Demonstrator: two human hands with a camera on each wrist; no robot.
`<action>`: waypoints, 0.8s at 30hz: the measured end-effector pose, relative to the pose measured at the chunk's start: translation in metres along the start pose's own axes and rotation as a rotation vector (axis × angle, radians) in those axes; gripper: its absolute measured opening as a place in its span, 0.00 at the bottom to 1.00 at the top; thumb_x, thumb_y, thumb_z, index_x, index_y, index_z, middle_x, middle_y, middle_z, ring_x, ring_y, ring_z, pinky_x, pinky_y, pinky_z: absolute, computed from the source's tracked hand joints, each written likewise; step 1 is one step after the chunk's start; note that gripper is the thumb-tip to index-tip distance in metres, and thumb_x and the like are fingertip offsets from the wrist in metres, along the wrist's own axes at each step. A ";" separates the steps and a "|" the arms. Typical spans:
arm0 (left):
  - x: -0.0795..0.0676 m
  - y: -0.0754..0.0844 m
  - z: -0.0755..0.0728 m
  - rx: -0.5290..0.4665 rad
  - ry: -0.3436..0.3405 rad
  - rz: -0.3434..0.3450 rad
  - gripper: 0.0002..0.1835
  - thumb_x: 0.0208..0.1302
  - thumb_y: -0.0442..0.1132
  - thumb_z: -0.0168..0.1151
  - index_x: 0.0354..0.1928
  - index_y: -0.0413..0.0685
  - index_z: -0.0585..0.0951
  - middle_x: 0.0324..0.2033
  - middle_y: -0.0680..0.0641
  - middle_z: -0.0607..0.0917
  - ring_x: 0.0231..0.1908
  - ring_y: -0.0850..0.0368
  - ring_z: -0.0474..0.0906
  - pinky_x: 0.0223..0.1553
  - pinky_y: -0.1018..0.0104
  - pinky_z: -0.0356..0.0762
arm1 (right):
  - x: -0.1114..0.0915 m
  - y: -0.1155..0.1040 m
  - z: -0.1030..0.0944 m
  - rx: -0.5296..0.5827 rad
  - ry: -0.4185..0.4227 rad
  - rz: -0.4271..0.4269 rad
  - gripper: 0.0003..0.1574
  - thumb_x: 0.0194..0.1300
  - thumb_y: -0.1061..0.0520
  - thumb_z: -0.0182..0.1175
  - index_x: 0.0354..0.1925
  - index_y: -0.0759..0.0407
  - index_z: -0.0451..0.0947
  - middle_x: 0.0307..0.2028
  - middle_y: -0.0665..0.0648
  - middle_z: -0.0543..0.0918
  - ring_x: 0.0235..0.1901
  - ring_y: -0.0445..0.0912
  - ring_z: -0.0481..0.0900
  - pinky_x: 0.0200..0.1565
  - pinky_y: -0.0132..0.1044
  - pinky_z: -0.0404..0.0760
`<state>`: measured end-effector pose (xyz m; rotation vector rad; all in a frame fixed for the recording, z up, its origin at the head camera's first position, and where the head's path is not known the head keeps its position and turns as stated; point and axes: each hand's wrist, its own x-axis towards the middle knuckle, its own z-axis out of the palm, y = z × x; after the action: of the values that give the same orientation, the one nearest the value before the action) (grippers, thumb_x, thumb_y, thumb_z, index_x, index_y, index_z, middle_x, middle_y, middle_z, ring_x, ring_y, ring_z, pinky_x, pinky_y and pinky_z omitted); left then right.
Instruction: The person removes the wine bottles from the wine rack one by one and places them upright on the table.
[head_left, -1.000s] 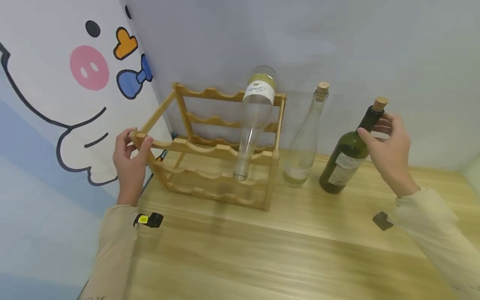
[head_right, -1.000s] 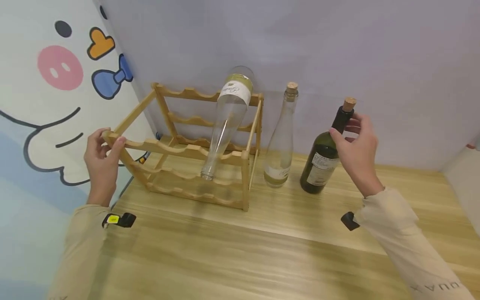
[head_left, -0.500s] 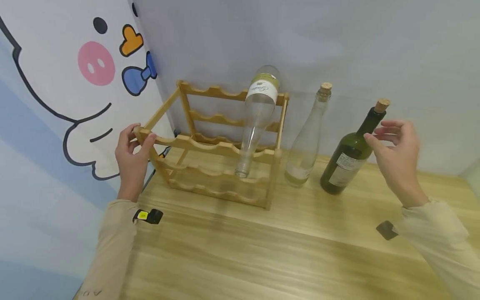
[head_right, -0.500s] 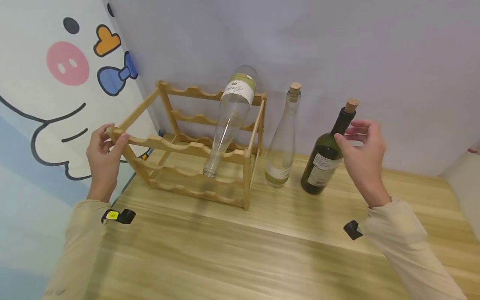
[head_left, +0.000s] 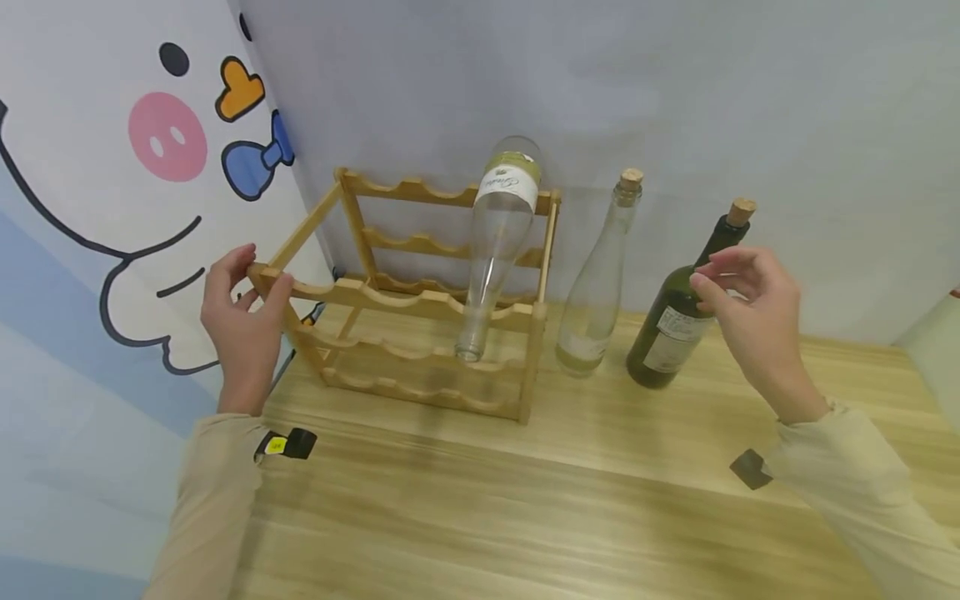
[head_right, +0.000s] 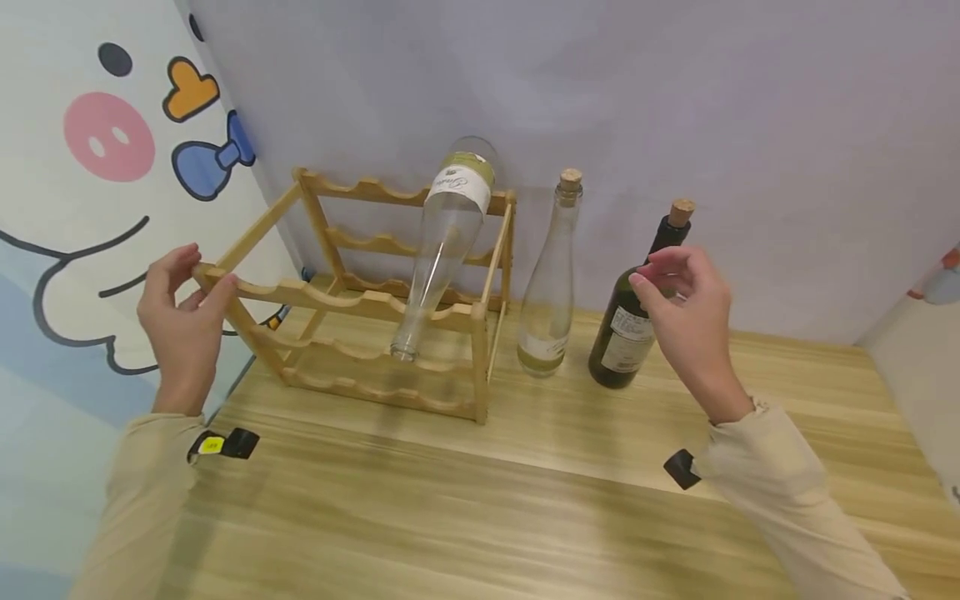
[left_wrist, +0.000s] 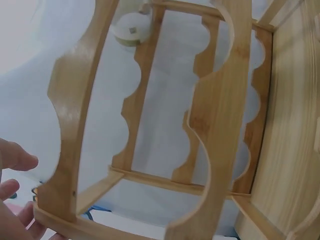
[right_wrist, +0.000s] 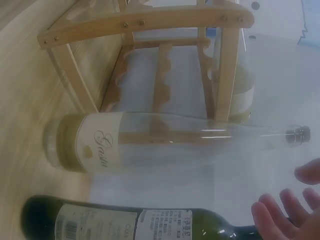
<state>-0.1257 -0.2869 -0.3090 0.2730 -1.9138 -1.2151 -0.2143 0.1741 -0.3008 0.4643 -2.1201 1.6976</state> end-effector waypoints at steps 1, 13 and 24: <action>-0.001 0.004 0.000 -0.003 -0.001 0.020 0.23 0.53 0.38 0.62 0.53 0.54 0.72 0.49 0.51 0.72 0.50 0.60 0.65 0.52 0.66 0.69 | -0.001 -0.001 0.001 -0.005 -0.009 -0.010 0.17 0.53 0.67 0.59 0.42 0.70 0.68 0.34 0.58 0.76 0.31 0.44 0.77 0.29 0.28 0.79; -0.005 0.039 0.008 -0.158 -0.135 0.278 0.22 0.48 0.27 0.62 0.50 0.38 0.74 0.49 0.43 0.74 0.52 0.54 0.67 0.54 0.60 0.68 | -0.013 -0.026 0.023 -0.066 -0.163 -0.085 0.21 0.54 0.68 0.59 0.48 0.65 0.70 0.41 0.60 0.77 0.37 0.42 0.78 0.35 0.25 0.77; -0.012 0.063 0.022 -0.203 -0.382 0.437 0.25 0.44 0.20 0.62 0.49 0.32 0.72 0.49 0.38 0.73 0.52 0.49 0.68 0.52 0.60 0.70 | -0.024 -0.049 0.045 -0.047 -0.265 -0.089 0.24 0.55 0.67 0.57 0.52 0.65 0.68 0.43 0.61 0.76 0.40 0.46 0.77 0.37 0.27 0.78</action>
<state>-0.1198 -0.2340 -0.2673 -0.4952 -2.0016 -1.2028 -0.1739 0.1204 -0.2794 0.7958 -2.2770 1.6076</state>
